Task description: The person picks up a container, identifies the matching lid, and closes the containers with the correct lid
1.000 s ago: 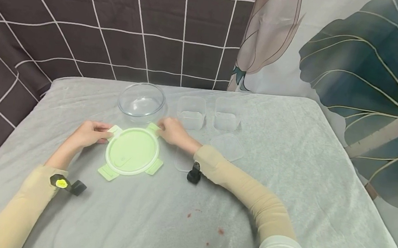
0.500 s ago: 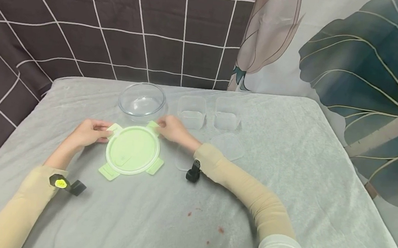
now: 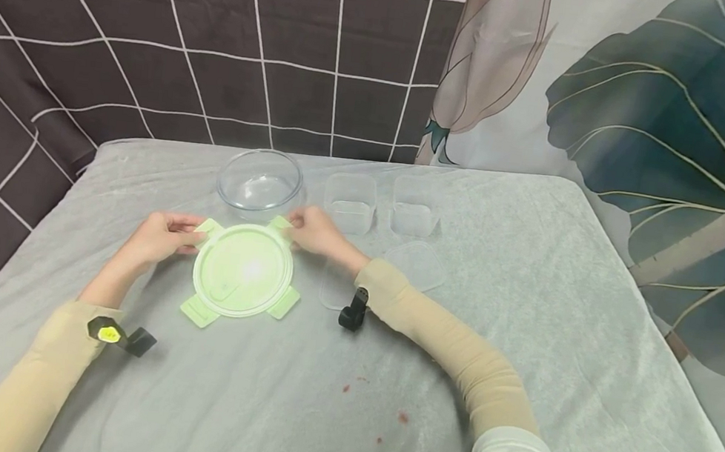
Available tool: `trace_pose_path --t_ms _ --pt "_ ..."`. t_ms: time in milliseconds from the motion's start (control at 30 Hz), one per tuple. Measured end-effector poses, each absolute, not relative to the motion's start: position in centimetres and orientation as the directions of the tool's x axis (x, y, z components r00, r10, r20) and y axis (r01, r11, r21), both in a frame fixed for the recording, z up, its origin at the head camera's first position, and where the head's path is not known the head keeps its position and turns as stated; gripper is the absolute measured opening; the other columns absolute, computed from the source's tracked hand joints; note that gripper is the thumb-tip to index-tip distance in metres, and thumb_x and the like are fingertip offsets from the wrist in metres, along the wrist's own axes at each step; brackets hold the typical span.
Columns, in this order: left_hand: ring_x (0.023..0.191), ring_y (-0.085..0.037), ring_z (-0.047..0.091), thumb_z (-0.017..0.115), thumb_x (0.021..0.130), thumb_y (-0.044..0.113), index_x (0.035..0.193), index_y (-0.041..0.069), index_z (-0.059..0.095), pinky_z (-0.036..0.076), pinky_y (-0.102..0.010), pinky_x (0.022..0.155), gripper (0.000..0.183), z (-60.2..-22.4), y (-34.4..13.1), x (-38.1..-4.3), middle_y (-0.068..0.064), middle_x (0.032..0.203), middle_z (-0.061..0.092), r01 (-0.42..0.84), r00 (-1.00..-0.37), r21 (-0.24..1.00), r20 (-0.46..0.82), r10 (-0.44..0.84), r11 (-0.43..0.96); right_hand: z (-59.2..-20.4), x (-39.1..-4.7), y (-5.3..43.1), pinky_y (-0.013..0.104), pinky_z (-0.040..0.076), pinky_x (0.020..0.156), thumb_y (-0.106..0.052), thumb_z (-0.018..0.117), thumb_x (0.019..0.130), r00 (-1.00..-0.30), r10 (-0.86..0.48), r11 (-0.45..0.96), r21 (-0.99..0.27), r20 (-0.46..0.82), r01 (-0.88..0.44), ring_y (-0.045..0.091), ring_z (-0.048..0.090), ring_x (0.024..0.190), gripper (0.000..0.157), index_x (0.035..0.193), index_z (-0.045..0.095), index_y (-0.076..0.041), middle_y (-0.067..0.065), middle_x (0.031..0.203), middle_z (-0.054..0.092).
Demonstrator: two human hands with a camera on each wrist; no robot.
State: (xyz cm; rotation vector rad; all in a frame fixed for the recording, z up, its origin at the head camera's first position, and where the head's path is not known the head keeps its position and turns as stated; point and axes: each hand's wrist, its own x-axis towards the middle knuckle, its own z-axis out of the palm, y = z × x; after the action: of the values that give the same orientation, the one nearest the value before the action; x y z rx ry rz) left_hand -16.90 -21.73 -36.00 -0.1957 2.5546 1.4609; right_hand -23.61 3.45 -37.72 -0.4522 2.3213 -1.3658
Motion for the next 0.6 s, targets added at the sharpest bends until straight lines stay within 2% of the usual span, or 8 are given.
trace_pose_path --t_ms 167,300,400,600 --pt "0.061 0.007 0.059 0.060 0.093 0.006 0.130 -0.014 0.050 0.057 -0.015 0.066 0.043 -35.7 -21.7 -16.8 -0.020 0.107 0.060 -0.176 -0.981 0.845 -0.194 -0.017 0.504 -37.1 -23.4 3.6 0.027 0.060 0.069 -0.004 0.059 0.092 -0.867 -0.470 0.469 -0.879 -0.166 -0.086 0.011 0.059 0.066 0.023 0.113 0.060 0.007 0.007 0.088 0.058" --pt "0.063 0.010 0.058 0.060 0.092 0.007 0.128 -0.013 0.053 0.057 -0.016 0.066 0.041 -35.3 -21.5 -16.8 -0.029 0.115 0.060 -0.126 -0.991 0.841 -0.136 -0.020 0.527 -36.6 -23.3 3.7 0.031 0.061 0.071 -0.003 0.058 0.093 -0.875 -0.466 0.485 -0.865 -0.132 -0.128 0.020 0.064 0.072 0.022 0.112 0.059 0.007 0.009 0.088 0.060" --pt "0.064 0.012 0.056 0.060 0.092 0.006 0.128 -0.012 0.054 0.056 -0.013 0.065 0.041 -35.1 -21.3 -16.7 -0.030 0.116 0.060 -0.095 -0.995 0.839 -0.096 -0.027 0.535 -36.1 -23.1 3.8 0.034 0.061 0.072 -0.003 0.058 0.092 -0.880 -0.465 0.495 -0.853 -0.100 -0.165 0.026 0.065 0.078 0.020 0.111 0.059 0.005 0.009 0.089 0.060" --pt "0.063 0.014 0.054 0.059 0.091 0.003 0.126 -0.012 0.056 0.056 -0.013 0.063 0.038 -34.5 -21.0 -16.4 -0.030 0.110 0.061 -0.035 -0.999 0.829 -0.012 -0.045 0.558 -35.1 -22.8 4.0 0.034 0.060 0.071 -0.003 0.058 0.093 -0.883 -0.468 0.491 -0.840 -0.032 -0.230 0.023 0.063 0.076 0.015 0.107 0.059 0.003 0.009 0.088 0.059"
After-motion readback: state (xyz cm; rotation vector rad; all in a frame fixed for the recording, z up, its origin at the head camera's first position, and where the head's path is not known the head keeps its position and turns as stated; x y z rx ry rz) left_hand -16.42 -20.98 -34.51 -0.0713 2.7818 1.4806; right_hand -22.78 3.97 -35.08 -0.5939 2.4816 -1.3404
